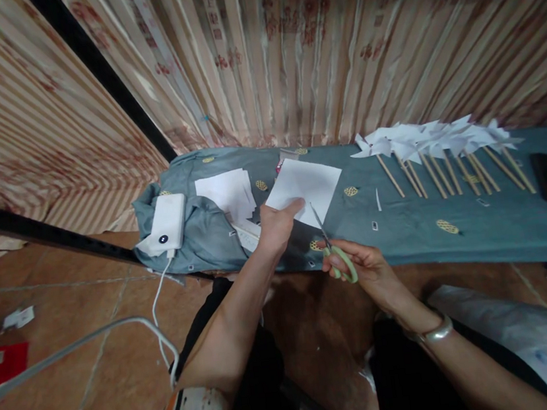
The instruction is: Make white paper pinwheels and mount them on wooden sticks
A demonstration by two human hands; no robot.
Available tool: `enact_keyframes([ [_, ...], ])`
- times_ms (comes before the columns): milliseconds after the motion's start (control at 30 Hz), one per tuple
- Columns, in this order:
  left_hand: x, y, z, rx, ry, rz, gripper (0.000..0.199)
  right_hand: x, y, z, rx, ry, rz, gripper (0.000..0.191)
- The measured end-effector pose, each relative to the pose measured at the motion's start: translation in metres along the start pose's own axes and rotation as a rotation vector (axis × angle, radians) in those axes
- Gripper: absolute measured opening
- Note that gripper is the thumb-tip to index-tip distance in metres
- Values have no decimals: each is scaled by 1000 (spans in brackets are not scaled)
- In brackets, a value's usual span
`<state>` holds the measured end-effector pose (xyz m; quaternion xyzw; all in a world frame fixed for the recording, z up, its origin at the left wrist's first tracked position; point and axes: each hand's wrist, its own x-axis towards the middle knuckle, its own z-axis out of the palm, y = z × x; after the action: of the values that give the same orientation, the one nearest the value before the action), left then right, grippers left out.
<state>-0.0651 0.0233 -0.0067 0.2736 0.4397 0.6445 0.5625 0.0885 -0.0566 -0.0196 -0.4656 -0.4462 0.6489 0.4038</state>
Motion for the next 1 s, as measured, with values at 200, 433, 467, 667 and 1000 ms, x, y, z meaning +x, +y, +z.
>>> enact_keyframes([
  [200, -2, 0, 2, 9, -9, -3, 32, -1, -2, -1, -6, 12, 2, 42],
  [433, -1, -3, 2, 14, -5, 6, 34, -1, 0, -1, 19, 11, -3, 38],
  [467, -1, -3, 1, 20, -4, 2, 33, -1, 0, -1, 22, 11, -2, 38],
  [667, -1, -5, 1, 55, 2, -8, 28, 0, 0, -3, -9, 1, -5, 41],
  [1000, -3, -8, 1, 66, -28, -21, 24, 0, -2, -3, 19, 26, 20, 42],
])
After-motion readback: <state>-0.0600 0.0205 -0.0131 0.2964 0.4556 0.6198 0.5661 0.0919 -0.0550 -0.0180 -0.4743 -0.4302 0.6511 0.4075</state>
